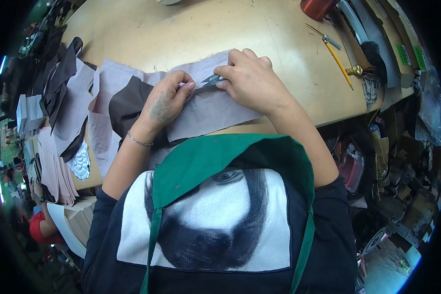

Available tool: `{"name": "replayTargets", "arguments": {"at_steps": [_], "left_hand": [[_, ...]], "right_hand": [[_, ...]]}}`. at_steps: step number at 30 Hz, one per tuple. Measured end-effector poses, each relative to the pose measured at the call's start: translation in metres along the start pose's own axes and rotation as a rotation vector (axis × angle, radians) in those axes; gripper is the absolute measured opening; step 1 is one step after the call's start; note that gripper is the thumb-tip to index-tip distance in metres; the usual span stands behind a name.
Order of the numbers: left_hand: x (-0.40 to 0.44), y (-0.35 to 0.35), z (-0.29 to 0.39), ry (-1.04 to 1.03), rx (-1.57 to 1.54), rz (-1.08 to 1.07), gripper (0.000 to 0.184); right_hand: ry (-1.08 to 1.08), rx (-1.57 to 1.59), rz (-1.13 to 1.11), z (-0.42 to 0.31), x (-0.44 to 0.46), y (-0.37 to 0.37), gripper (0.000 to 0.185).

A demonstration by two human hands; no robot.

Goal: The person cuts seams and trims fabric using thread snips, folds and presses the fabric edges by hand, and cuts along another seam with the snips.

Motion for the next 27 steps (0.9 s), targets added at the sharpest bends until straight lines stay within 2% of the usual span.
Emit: {"name": "replayTargets", "arguments": {"at_steps": [15,18,27], "left_hand": [[-0.003,0.002,0.003,-0.025,-0.002,0.035,0.015],[-0.004,0.002,0.001,0.004,-0.018,0.023,0.014],[-0.004,0.002,-0.002,-0.004,-0.011,0.022,0.014]], "right_hand": [[-0.021,0.055,-0.078,0.004,0.004,-0.001,0.021],[-0.013,0.085,-0.035,0.008,0.003,-0.005,0.021],[0.028,0.014,-0.075,-0.011,0.012,-0.007,0.024]]}}
Point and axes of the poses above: each hand's wrist, its own x-axis towards the middle knuckle, its own y-axis out of the back of the hand, z = x × y, the point moved 4 cm from there along x, towards the middle knuckle, and after that the axes turned 2 degrees about -y, right-handed, at the moved point
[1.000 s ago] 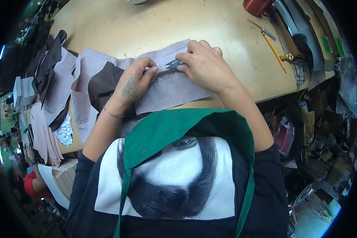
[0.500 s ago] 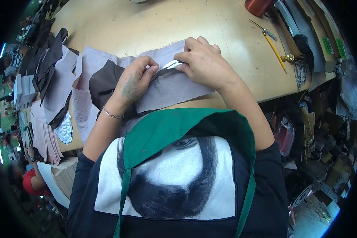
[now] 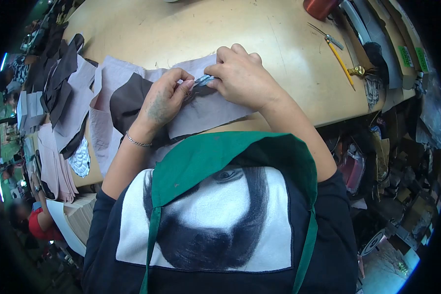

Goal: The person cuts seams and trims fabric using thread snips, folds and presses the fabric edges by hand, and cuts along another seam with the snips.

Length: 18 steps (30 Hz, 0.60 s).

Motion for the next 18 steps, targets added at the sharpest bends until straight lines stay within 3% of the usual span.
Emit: {"name": "replayTargets", "arguments": {"at_steps": [18], "left_hand": [[0.0005,-0.0005,-0.0006,-0.012,-0.013,-0.003,0.013]], "right_hand": [[-0.004,0.039,-0.012,-0.0002,-0.0004,-0.0024,0.021]]}}
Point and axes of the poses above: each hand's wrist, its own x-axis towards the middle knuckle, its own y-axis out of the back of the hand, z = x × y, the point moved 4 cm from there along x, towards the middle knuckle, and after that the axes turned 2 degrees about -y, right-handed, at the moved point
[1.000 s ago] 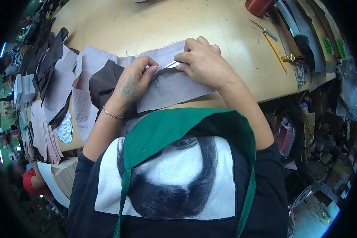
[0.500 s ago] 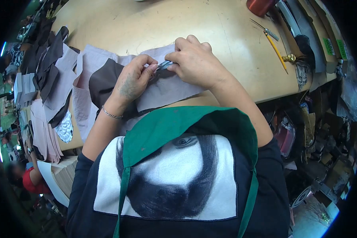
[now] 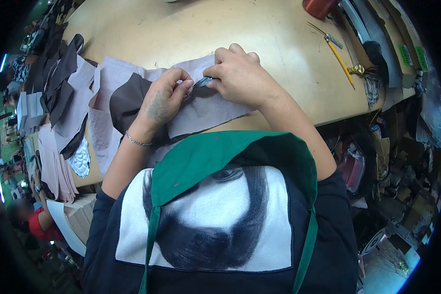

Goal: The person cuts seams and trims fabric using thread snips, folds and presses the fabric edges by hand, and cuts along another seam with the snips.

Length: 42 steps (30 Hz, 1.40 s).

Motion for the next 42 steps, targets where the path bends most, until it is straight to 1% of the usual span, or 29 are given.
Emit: {"name": "replayTargets", "arguments": {"at_steps": [3,9,12,15,18,21,22,25,28,31,35,38,40,42], "left_hand": [[0.0,0.0,-0.005,0.031,-0.072,0.008,0.013],[-0.001,0.011,0.001,0.04,0.029,0.06,0.013],[-0.001,0.013,-0.01,0.04,-0.038,0.099,0.014],[-0.003,0.021,-0.007,0.037,0.005,0.075,0.013],[-0.008,0.021,-0.001,0.068,0.02,-0.119,0.018],[-0.011,0.011,-0.001,-0.111,0.162,-0.134,0.023],[-0.011,0.008,-0.001,-0.078,0.217,-0.172,0.022],[-0.007,0.004,0.0,0.014,0.258,-0.197,0.018],[-0.007,0.006,-0.003,-0.007,0.186,-0.115,0.016],[-0.008,0.012,-0.01,0.076,0.066,-0.022,0.016],[-0.007,0.019,-0.01,0.148,0.056,-0.013,0.017],[-0.007,0.019,-0.008,0.126,0.053,-0.033,0.018],[-0.009,0.016,-0.006,0.083,0.038,-0.083,0.019],[-0.009,0.011,-0.003,-0.001,0.087,-0.087,0.021]], "right_hand": [[-0.017,-0.017,-0.019,0.001,0.001,-0.002,0.022],[-0.051,0.013,-0.007,0.007,-0.003,-0.002,0.023],[-0.06,-0.015,-0.021,0.009,-0.003,0.0,0.023],[-0.058,-0.008,-0.007,0.01,-0.003,-0.002,0.023],[-0.06,0.011,0.015,0.009,-0.006,-0.001,0.024],[-0.065,-0.024,0.003,0.009,-0.005,-0.002,0.023],[-0.057,-0.022,0.004,0.009,-0.005,-0.002,0.023],[-0.042,-0.021,0.006,0.009,-0.007,-0.003,0.024],[-0.053,-0.008,-0.005,0.009,-0.009,-0.004,0.024],[-0.084,0.016,-0.02,0.008,-0.011,-0.004,0.024],[-0.077,-0.005,-0.039,0.009,-0.01,-0.006,0.024],[-0.077,-0.016,-0.047,0.009,-0.01,-0.005,0.025],[-0.081,-0.021,-0.043,0.01,-0.011,-0.004,0.025],[-0.077,-0.028,-0.034,0.011,-0.011,-0.005,0.025]]}}
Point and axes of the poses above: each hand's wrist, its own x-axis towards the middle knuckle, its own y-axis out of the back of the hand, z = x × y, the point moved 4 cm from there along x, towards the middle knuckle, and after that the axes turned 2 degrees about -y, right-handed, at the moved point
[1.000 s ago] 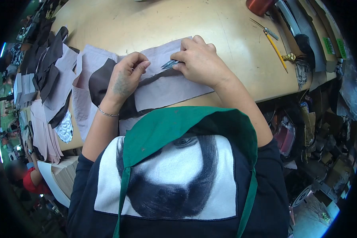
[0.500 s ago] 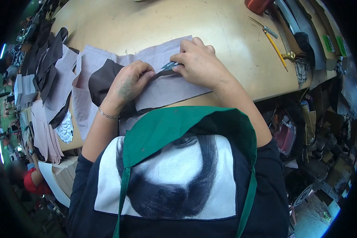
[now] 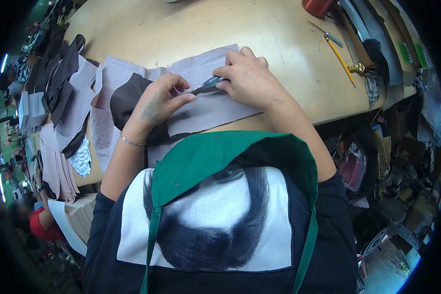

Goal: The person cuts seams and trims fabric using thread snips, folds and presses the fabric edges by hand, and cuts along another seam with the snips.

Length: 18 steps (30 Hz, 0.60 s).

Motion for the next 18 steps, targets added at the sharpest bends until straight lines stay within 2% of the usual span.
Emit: {"name": "replayTargets", "arguments": {"at_steps": [2,5,8,11,12,15,18], "left_hand": [[0.002,-0.008,0.001,-0.052,0.031,0.022,0.023],[0.009,-0.011,-0.001,0.001,0.035,0.008,0.022],[0.01,-0.006,-0.006,0.216,-0.139,-0.075,0.022],[0.008,-0.003,-0.016,0.177,-0.173,0.029,0.021],[0.008,0.001,-0.011,0.285,-0.183,-0.021,0.02],[0.009,0.001,-0.013,0.136,-0.073,0.06,0.018],[0.009,0.003,-0.01,0.183,-0.092,0.05,0.016]], "right_hand": [[0.002,0.021,0.015,-0.002,-0.001,0.0,0.025],[0.013,0.032,0.03,-0.002,-0.002,0.0,0.026],[0.009,0.024,0.024,0.0,-0.002,0.001,0.027],[0.009,0.025,0.05,-0.001,0.0,0.001,0.028],[0.011,0.026,0.065,-0.003,0.001,0.001,0.028],[0.038,0.024,0.066,-0.012,0.006,0.002,0.028],[0.065,0.003,0.066,-0.016,0.013,-0.002,0.028]]}}
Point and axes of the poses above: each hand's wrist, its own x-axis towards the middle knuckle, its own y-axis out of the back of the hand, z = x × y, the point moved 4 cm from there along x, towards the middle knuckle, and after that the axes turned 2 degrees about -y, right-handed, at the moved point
